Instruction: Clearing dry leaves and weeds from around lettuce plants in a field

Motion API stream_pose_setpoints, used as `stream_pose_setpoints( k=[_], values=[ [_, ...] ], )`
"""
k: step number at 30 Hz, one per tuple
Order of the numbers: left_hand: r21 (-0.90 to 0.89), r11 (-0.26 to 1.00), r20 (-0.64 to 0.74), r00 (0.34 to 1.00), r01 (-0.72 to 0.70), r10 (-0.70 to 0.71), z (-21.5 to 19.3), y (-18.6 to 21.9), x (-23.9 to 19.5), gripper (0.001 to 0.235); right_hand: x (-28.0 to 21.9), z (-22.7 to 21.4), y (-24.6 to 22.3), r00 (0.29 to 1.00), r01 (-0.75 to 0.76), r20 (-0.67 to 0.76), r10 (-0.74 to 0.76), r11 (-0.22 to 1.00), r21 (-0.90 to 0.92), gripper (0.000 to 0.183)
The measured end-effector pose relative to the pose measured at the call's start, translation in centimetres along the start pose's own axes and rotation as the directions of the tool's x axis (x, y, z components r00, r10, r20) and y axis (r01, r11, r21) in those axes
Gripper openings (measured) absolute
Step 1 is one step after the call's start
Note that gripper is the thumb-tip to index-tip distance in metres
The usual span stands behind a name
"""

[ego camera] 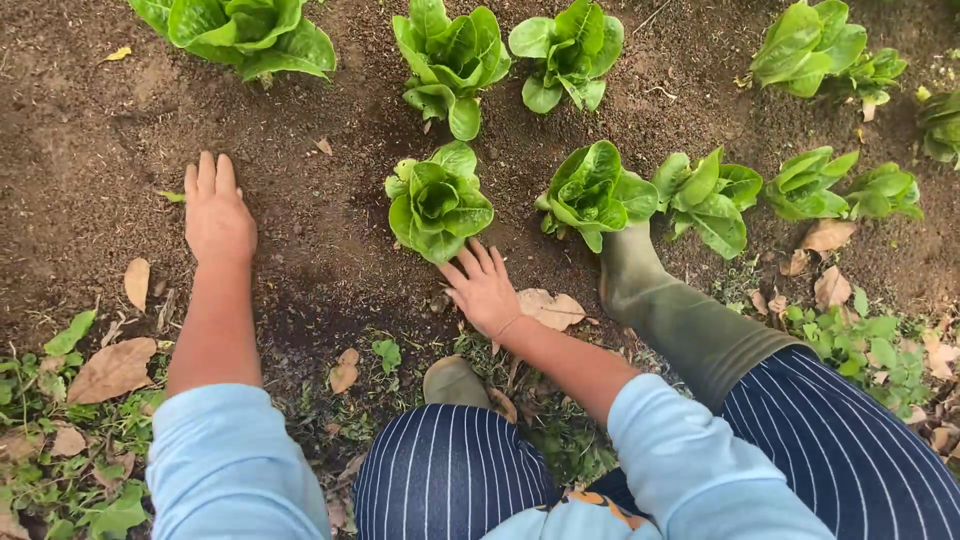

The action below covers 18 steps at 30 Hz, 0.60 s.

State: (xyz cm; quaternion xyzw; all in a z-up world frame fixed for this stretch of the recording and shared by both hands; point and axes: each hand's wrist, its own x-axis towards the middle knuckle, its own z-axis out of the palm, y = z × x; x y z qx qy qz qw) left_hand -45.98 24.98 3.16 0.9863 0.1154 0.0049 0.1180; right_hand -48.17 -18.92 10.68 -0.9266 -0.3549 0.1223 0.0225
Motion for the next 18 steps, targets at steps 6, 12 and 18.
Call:
stream_pose_setpoints(
  k=[6, 12, 18],
  values=[
    [-0.029, 0.998, -0.068, 0.996, 0.051, -0.053, -1.5, -1.5, -12.2, 0.048, -0.5, 1.2, -2.1, 0.961, -0.268, -0.047, 0.273, 0.959, 0.096, 0.042],
    [0.012, 0.964, -0.178, 0.949, 0.265, -0.259, -0.6, 0.2, -22.6, 0.046, -0.4, 6.4, 4.6, 0.658, -0.504, -0.242, 0.713, 0.657, 0.561, 0.022],
    [-0.161, 0.935, -0.177, 0.923, 0.315, -0.342, 0.7, 8.3, -23.6, 0.053, -2.8, 4.5, 12.3, 0.458, -0.463, -0.323, 0.828, 0.532, 0.708, 0.076]
  ],
)
